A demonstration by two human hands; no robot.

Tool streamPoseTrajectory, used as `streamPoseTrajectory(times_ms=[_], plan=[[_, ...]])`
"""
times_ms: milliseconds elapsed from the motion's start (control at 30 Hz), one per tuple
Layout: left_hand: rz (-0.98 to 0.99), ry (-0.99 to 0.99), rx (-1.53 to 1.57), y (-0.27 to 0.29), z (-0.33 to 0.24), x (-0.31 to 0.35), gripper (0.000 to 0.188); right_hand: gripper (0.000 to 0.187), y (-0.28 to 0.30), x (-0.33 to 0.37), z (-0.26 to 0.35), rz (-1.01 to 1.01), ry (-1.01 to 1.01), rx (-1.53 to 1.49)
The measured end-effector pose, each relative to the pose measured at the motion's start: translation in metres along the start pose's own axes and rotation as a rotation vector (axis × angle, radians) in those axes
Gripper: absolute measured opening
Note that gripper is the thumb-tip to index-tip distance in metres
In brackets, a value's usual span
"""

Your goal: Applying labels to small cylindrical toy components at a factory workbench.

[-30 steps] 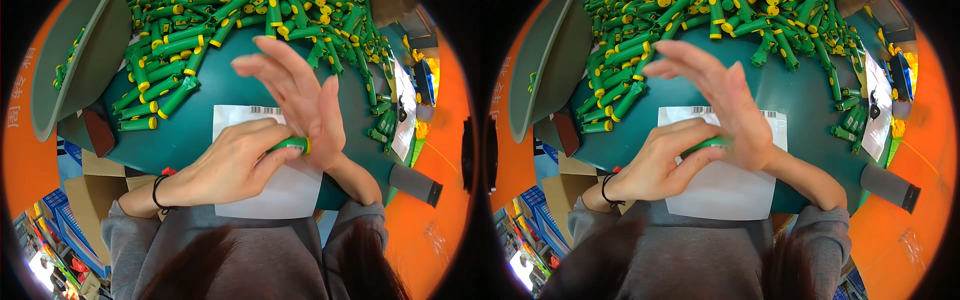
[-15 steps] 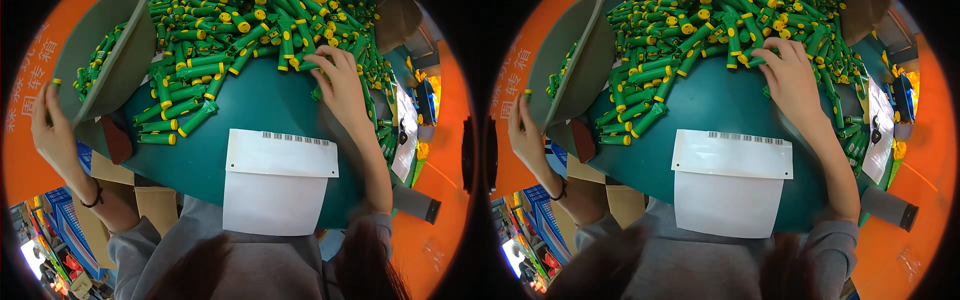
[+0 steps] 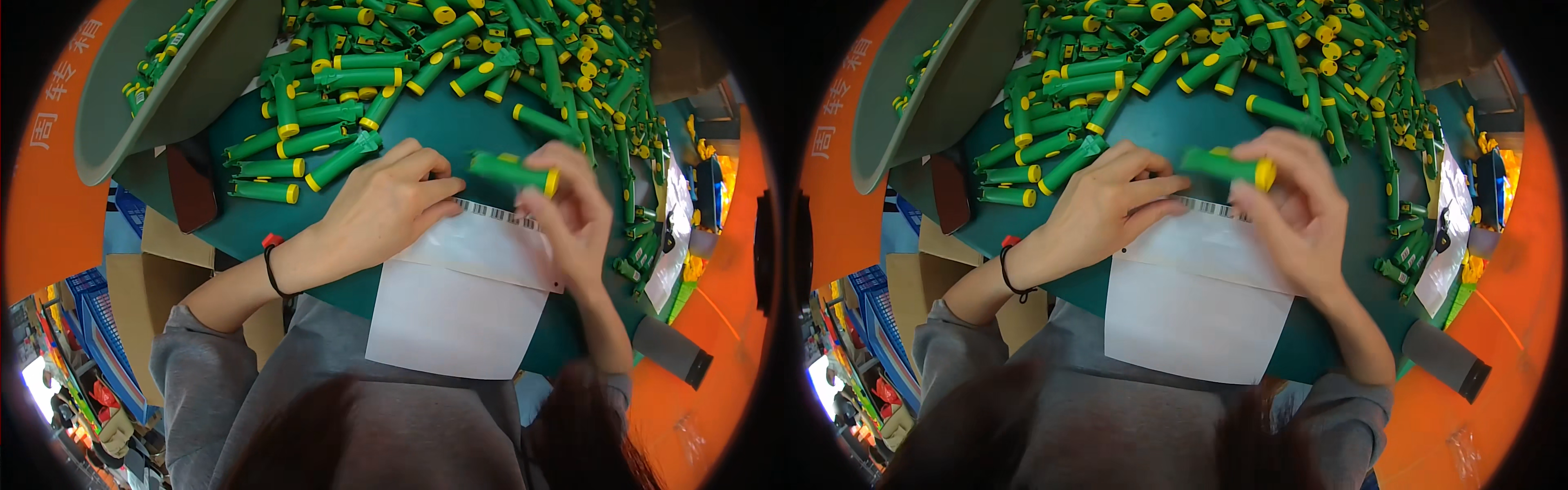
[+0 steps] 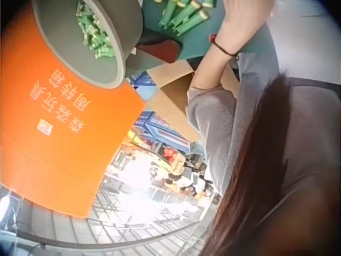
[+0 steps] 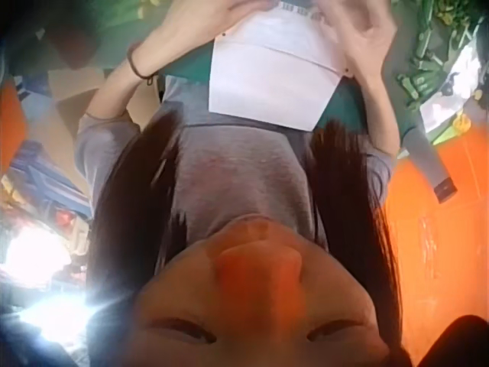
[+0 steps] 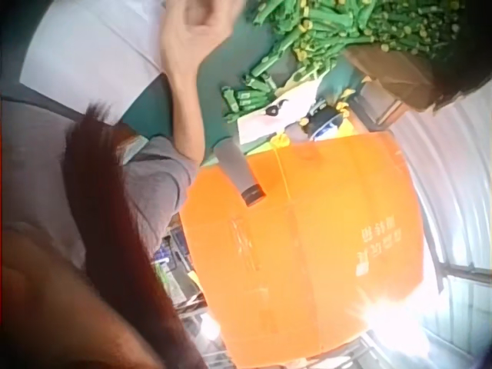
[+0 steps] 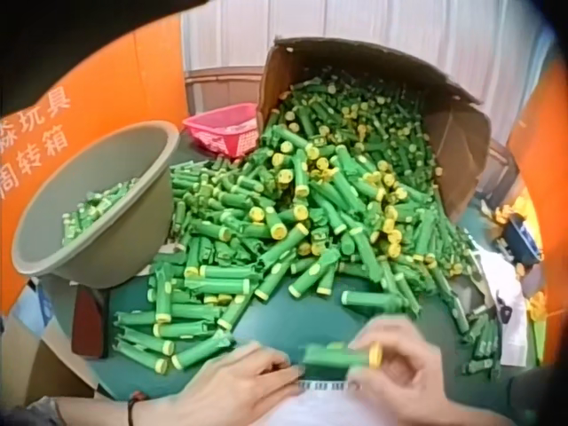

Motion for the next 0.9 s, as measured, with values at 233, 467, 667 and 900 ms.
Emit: streamPoseTrajectory(times_ms=[233,467,667,900], plan=[[-0.043,0.062,0.038,-0.003,-0.01,0.0,0.016,0.03,-0.005,0.042,-0.027,-0.135,-0.157,-0.364],[-0.061,0.087,-0.014,-0.005,-0.011,-0.003,0.014,0.026,0.001,0.048,-0.035,-0.18,-0.089,-0.238],[-0.136,-0.109,-0.158,-0.008,-0.011,0.003,0.007,0.021,0.004,0.048,-0.033,-0.177,-0.253,-0.372],[-0.174,-0.127,-0.144,-0.012,-0.011,0.002,0.011,0.028,0.0,0.05,-0.036,-0.215,-0.118,-0.354]])
Point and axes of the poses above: each hand's wrist, its own x-axis away from the middle knuckle, its own y-axis out of the back of the hand, z = x × y, the point moved 1 cm from there along -x, towards the middle knuckle, and after that the axes turned 5 degrees about y, right-handed, at the moved point
